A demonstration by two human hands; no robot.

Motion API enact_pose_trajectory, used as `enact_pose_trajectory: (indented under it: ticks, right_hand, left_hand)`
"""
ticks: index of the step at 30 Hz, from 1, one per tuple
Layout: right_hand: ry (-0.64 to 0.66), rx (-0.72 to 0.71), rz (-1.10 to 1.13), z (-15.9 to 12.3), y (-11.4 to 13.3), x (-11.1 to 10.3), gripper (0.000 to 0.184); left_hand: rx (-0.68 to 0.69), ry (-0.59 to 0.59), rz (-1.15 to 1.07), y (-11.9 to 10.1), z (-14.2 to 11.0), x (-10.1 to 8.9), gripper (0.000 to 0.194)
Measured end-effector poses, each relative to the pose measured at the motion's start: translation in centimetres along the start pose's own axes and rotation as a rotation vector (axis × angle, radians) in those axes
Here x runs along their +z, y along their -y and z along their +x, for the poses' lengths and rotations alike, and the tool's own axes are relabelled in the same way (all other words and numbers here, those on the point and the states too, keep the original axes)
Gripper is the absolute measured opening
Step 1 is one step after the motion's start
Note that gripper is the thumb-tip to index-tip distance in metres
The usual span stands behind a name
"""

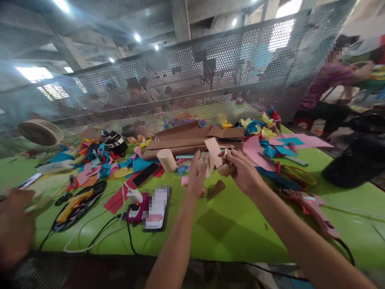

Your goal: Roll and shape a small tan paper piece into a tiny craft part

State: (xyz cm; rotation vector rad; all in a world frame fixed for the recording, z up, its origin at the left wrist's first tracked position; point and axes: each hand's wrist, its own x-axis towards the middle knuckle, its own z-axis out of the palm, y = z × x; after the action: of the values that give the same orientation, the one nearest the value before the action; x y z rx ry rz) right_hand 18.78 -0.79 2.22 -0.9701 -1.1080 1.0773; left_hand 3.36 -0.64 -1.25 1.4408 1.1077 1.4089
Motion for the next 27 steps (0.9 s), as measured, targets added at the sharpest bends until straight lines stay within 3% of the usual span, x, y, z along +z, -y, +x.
enact_pose_trajectory:
  ticks: [3,5,6,8,11,13,16,19,24,26,27]
  right_hand:
    - [0.093,-0.048,-0.001,-0.2,-2.5,2.1,0.026]
    - [0.161,-0.187,-0.188,-1.2,-4.0,3.0,0.027]
    - [0.200,-0.282,-0.312,-2.0,-4.5,3.3,0.031]
    - [0.290,-0.408,-0.505,-3.7,-5.2,3.7,0.042]
    - [0.380,-0.469,-0.612,-4.7,-5.2,3.7,0.054]
    - [0.361,-0.472,-0.629,-3.9,-5.1,3.4,0.054]
    - [0.231,-0.473,-0.742,-1.8,-5.4,2.6,0.051]
    - [0.195,-0.501,-0.873,-1.7,-5.8,2.0,0.050]
    - [0.483,-0.477,-0.722,-3.8,-4.4,1.5,0.055]
    - [0.556,-0.424,-0.631,-3.6,-3.7,1.0,0.048]
    - [0.532,-0.397,-0.601,-3.1,-3.4,0.6,0.042]
  left_hand:
    - [-0.280,0.079,-0.570,-0.6,-0.8,1.8,0.053]
    - [-0.461,0.137,-0.786,-1.0,-1.0,2.4,0.057]
    - [-0.496,0.111,-0.826,-1.1,-1.0,2.5,0.060]
    - [-0.508,0.029,-0.808,-1.1,-1.1,2.5,0.060]
    - [-0.502,-0.040,-0.733,-0.9,-1.6,2.9,0.045]
    - [-0.525,0.008,-0.729,-0.8,-2.0,3.7,0.042]
    - [-0.556,0.110,-0.775,-1.2,-2.3,4.6,0.048]
    - [-0.585,0.160,-0.876,-1.5,-2.1,4.0,0.058]
    - [-0.509,-0.015,-0.947,-1.1,-1.2,2.0,0.066]
    - [-0.465,-0.010,-0.924,-1.0,-1.0,1.5,0.067]
    - [-0.430,0.006,-0.878,-1.0,-0.9,1.3,0.065]
